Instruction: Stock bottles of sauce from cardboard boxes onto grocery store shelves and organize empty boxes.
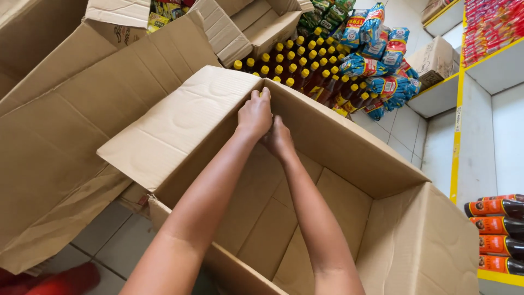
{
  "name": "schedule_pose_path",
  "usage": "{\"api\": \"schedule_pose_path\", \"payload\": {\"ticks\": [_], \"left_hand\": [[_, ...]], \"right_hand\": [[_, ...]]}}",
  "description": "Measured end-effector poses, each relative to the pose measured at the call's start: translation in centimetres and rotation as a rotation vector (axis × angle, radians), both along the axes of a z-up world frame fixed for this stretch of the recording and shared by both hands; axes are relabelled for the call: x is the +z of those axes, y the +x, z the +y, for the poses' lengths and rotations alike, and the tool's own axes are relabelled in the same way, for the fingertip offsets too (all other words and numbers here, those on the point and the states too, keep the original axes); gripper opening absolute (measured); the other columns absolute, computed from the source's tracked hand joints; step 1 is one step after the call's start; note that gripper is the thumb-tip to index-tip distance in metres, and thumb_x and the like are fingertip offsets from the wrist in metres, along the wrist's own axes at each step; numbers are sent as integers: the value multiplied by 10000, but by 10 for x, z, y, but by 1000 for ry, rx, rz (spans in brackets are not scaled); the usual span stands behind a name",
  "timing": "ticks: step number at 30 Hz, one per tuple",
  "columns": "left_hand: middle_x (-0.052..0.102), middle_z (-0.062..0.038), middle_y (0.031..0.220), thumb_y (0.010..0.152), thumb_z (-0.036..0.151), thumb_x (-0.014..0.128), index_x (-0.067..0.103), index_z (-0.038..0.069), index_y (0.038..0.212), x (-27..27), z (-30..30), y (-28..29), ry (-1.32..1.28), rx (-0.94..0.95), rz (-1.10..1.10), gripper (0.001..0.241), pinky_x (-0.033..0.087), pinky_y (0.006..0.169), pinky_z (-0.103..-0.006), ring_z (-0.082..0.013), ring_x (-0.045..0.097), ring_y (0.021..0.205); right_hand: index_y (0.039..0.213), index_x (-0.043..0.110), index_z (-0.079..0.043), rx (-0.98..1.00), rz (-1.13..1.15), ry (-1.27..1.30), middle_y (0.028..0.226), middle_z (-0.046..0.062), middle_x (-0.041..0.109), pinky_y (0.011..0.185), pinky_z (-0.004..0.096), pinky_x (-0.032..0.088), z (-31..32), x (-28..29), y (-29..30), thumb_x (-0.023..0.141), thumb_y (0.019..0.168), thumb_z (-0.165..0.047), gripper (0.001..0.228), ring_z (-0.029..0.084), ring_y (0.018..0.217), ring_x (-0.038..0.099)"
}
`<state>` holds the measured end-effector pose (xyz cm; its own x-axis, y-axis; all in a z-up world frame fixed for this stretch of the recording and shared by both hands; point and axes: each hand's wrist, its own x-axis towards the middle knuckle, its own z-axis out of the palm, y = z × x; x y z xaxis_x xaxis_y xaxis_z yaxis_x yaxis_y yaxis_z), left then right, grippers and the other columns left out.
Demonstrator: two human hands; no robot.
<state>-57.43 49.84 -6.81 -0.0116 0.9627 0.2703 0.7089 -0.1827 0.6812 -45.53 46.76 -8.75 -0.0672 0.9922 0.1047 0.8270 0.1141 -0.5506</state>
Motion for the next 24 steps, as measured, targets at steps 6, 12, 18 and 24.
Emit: {"api": "schedule_pose_path", "payload": {"ticks": [6, 12, 18, 24], "left_hand": [[597, -178, 1199, 844, 111, 755, 622, 45, 1060, -4, -4, 4, 86, 22, 4, 263, 563, 835, -504, -387, 677, 1027], [628, -218, 1124, 880, 73, 699, 657, 33, 997, 1, -12, 20, 103, -121, 62, 130, 579, 785, -502, -408, 700, 957], [636, -219, 1115, 837, 76, 698, 688, 28, 969, 27, -29, 23, 95, -218, 143, 141, 585, 806, -478, -401, 699, 989], [641, -230, 1085, 780, 98, 727, 682, 21, 980, 84, -83, 23, 200, -321, 24, 220, 553, 839, -511, -418, 682, 1006]], "right_hand": [[1312, 546, -45, -32, 147, 236, 1163, 221, 716, 882, 446, 544, 6, -29, 4, 824, 787, -263, 633, 383, 1085, 699], [1214, 580, -63, -53, 164, 144, 1109, 208, 741, 871, 455, 544, 11, -42, 27, 720, 902, -260, 394, 380, 1085, 725], [1367, 550, -229, -211, -107, -49, 1164, 153, 720, 875, 536, 498, -31, 37, 13, 708, 805, -433, 618, 417, 1104, 642], [1146, 635, -111, -146, -298, 51, 990, 177, 760, 821, 535, 559, -76, 88, 40, 787, 749, -491, 570, 405, 982, 713]]}}
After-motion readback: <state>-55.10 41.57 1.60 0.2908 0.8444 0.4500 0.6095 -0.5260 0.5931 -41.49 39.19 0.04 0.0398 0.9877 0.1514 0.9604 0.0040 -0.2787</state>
